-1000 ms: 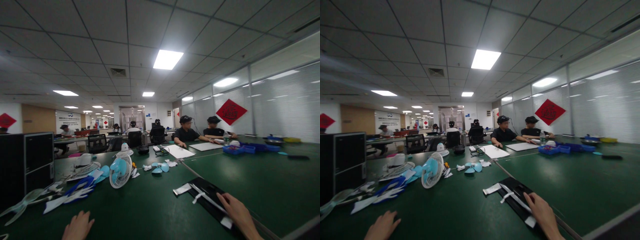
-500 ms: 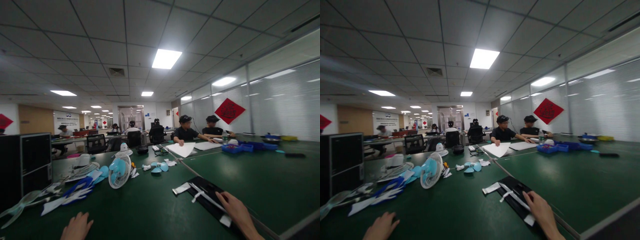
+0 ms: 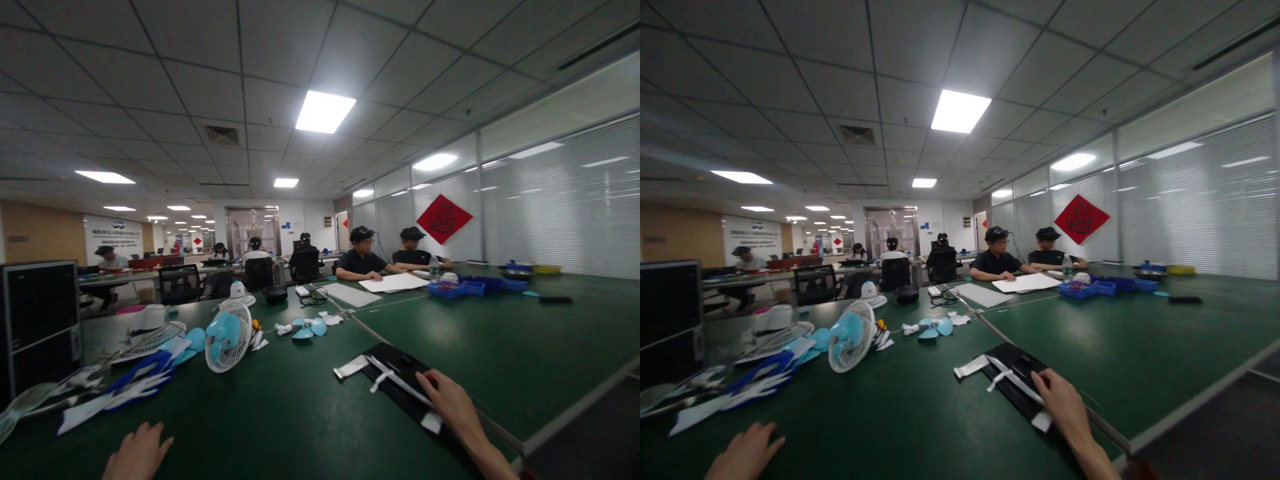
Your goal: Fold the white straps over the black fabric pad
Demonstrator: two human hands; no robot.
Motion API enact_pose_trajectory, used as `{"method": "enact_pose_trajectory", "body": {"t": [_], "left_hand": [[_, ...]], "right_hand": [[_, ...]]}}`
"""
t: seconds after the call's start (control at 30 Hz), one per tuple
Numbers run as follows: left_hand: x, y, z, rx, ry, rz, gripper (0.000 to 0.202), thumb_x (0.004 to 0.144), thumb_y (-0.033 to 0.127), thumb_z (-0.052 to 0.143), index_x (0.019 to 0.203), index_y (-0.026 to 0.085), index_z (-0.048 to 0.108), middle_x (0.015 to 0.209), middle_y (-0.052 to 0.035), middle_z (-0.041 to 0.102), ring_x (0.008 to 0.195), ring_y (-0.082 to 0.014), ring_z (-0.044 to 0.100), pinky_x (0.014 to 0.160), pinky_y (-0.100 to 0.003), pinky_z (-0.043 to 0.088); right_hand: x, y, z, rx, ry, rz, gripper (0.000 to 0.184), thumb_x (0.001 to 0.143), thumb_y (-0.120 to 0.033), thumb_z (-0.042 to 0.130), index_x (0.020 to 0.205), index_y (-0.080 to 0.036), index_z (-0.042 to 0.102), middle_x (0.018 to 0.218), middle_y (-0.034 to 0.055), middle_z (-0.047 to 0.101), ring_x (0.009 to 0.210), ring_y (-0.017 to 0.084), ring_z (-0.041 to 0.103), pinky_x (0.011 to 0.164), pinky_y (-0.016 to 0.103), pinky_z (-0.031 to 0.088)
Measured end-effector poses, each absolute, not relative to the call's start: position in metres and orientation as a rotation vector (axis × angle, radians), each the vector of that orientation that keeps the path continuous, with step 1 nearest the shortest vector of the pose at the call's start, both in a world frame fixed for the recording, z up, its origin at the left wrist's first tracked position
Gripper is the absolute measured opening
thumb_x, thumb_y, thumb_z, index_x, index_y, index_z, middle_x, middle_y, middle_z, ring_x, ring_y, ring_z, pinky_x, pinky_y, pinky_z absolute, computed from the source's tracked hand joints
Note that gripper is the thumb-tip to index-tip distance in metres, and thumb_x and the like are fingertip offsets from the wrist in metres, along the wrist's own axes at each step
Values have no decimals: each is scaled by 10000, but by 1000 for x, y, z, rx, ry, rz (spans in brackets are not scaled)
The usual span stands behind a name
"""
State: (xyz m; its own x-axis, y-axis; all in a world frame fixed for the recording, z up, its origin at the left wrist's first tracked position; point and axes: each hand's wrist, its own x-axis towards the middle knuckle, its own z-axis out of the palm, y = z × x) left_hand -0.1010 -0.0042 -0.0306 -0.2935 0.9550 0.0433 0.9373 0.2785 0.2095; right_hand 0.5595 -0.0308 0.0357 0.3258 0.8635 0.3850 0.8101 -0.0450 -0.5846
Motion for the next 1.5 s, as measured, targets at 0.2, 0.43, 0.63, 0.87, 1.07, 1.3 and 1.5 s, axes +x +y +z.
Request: {"method": "enact_pose_trajectory", "body": {"t": [0.2, 0.43, 0.63, 0.87, 1.07, 1.3, 1.5], "left_hand": [[-103, -3, -39, 1867, 2517, 300, 561, 809, 462, 417, 1230, 137, 596, 1262, -165, 569, 1134, -310, 554, 888, -437, 477], [-89, -13, -20, 1827, 2483, 280, 570, 792, 443, 406, 1233, 135, 595, 1256, -159, 579, 1135, -317, 550, 877, -438, 477], [-87, -16, -18, 1805, 2458, 341, 580, 786, 448, 413, 1237, 132, 596, 1263, -160, 577, 1137, -315, 549, 873, -435, 478], [-92, -11, -22, 1815, 2443, 334, 572, 779, 453, 448, 1235, 144, 601, 1258, -166, 579, 1136, -331, 547, 886, -462, 469], [-93, -11, -24, 1803, 2443, 294, 589, 791, 460, 429, 1264, 140, 576, 1301, -166, 549, 1175, -321, 524, 913, -449, 458], [-87, -15, -20, 1816, 2473, 299, 561, 813, 428, 416, 1261, 130, 574, 1285, -163, 563, 1165, -318, 533, 892, -438, 474], [-83, -19, -14, 1801, 2480, 245, 568, 825, 431, 437, 1286, 120, 552, 1338, -171, 524, 1216, -320, 502, 940, -442, 460]], "right_hand": [[563, -38, 37, -1869, -1538, 95, 447, 845, -525, 365, 852, -210, 681, 912, 101, 730, 804, 245, 666, 685, 315, 460], [575, -46, 24, -2006, -1535, 166, 447, 787, -601, 429, 767, -212, 648, 818, 98, 728, 768, 267, 667, 647, 328, 448], [581, -36, 11, -1869, -1508, 291, 386, 681, -514, 532, 836, -188, 667, 847, 99, 742, 794, 270, 679, 656, 315, 479], [565, -39, 35, -1600, -1441, 564, 448, 651, -473, 519, 898, -141, 692, 945, 123, 742, 877, 273, 683, 718, 302, 515], [533, -33, 84, -1439, -1479, 385, 419, 733, -500, 504, 880, -149, 680, 864, 99, 739, 793, 254, 670, 662, 303, 497], [483, 36, 110, -1452, -1567, -242, 269, 866, -295, 437, 923, -144, 652, 911, 95, 680, 804, 209, 620, 767, 320, 463], [433, 67, 82, -1583, -1852, -258, 261, 927, -325, 521, 1123, -171, 598, 1147, 81, 608, 956, 196, 608, 834, 378, 514]]}}
